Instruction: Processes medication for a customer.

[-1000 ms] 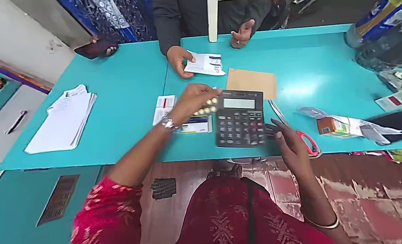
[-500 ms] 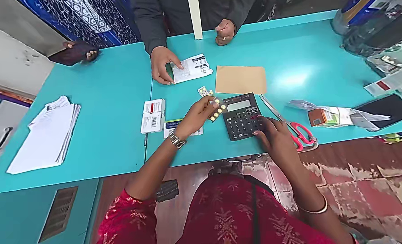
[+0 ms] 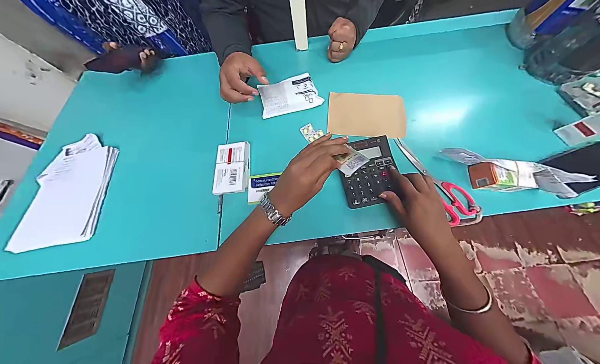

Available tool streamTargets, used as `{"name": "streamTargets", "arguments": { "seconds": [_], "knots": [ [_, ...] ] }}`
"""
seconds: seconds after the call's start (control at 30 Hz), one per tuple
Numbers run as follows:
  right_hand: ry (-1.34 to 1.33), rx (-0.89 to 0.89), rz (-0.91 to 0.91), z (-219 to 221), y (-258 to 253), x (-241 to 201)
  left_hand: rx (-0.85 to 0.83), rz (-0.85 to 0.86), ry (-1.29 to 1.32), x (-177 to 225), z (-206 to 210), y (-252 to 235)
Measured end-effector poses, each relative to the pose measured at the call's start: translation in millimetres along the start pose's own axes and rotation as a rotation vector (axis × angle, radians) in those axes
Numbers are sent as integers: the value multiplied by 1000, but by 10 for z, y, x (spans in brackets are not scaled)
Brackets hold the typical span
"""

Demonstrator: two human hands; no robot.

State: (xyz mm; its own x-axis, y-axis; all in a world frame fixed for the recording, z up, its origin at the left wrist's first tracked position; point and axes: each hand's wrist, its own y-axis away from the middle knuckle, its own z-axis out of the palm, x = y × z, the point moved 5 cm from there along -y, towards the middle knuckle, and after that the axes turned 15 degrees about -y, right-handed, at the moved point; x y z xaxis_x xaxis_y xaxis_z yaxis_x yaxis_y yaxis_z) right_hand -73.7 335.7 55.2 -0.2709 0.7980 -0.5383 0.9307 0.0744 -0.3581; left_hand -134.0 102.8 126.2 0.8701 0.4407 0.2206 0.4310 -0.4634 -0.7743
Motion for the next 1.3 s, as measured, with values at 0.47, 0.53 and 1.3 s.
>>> {"name": "streamTargets", "arguments": {
  "seconds": [0.47,0.53,1.3],
  "knots": [
    [4,36,-9,43,39,30,161,200,-121,-64,-68,142],
    [8,57,-21,55,50,43,170,206,-87,-63,-89,148],
    [12,136,-72,90,93,62,153,286,71,10,-188,209]
  ]
}}
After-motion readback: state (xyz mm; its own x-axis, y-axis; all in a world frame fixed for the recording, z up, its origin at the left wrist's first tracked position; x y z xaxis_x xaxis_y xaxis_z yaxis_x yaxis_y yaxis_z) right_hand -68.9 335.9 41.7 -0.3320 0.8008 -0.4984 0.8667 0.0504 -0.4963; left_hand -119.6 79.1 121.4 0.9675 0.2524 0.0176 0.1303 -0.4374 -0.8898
